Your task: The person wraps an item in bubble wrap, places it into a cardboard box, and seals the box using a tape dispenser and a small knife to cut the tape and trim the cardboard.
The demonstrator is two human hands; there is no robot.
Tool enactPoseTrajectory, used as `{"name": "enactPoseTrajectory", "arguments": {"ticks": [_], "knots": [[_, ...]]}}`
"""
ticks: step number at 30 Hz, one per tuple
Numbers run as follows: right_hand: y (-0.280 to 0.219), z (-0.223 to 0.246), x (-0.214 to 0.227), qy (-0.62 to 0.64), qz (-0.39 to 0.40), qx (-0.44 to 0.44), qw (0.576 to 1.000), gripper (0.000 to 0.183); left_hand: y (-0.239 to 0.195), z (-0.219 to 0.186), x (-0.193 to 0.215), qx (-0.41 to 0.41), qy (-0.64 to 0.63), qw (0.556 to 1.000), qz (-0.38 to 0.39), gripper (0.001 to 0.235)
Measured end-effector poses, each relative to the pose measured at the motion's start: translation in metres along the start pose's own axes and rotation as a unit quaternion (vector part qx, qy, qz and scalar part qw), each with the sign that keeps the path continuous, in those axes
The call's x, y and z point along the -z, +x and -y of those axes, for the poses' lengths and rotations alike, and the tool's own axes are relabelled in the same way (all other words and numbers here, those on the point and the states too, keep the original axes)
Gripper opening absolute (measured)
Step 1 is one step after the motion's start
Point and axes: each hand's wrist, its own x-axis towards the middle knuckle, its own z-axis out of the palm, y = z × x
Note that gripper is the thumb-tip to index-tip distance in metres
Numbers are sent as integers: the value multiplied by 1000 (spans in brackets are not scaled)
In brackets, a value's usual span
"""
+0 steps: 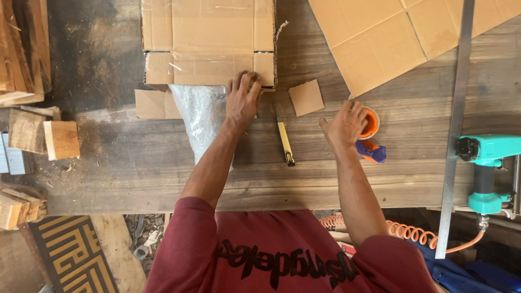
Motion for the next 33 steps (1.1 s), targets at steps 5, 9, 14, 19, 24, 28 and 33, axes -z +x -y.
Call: {"name": "enactPoseTrajectory", "arguments": {"ticks": [5,9,14,19,24,28,33], "knots": [[-19,-59,-20,-87,65,-78,991,65,-8,2,-20,8,2,999,-44,9],[-9,-89,-46,-98,115,-77,986,47,-5,-7,-16,24,19,998,-59,10],[3,-34,19,125,117,-45,984,47,-6,-30,8,38,-17,999,-8,22],[20,36,47,533,65,-123,835,24,-33,-48,-11,109,-174,979,11,18],[36,85,59,707,34,-190,680,31,-32,-91,41,431,-614,656,89,49],[41,108,55,709,29,-235,665,42,-48,-106,42,485,-785,383,42,64],[43,121,57,696,29,-240,676,42,-78,-111,26,510,-801,310,-41,59]]}}
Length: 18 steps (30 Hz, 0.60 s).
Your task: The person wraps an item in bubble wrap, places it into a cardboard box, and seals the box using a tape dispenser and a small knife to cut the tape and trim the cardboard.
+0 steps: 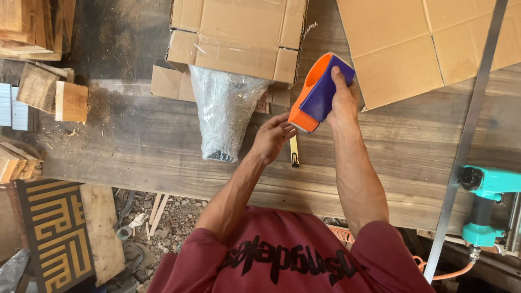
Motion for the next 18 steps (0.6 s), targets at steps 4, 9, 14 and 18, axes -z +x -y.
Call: {"name": "enactPoseTrajectory", "arguments": {"ticks": [4,9,14,18], "knots": [[-1,-1,-7,-16,16,-21,1000,38,-1,3,-1,-15,66,995,-79,31],[14,-2,-18,1,24,-44,999,38,-9,-20,-21,-26,68,993,-95,24],[42,21,-28,-61,6,-112,992,54,-67,-77,-68,53,207,969,-127,26],[54,16,-23,-88,-23,-72,993,72,-65,-6,26,-4,72,985,-156,15]]}}
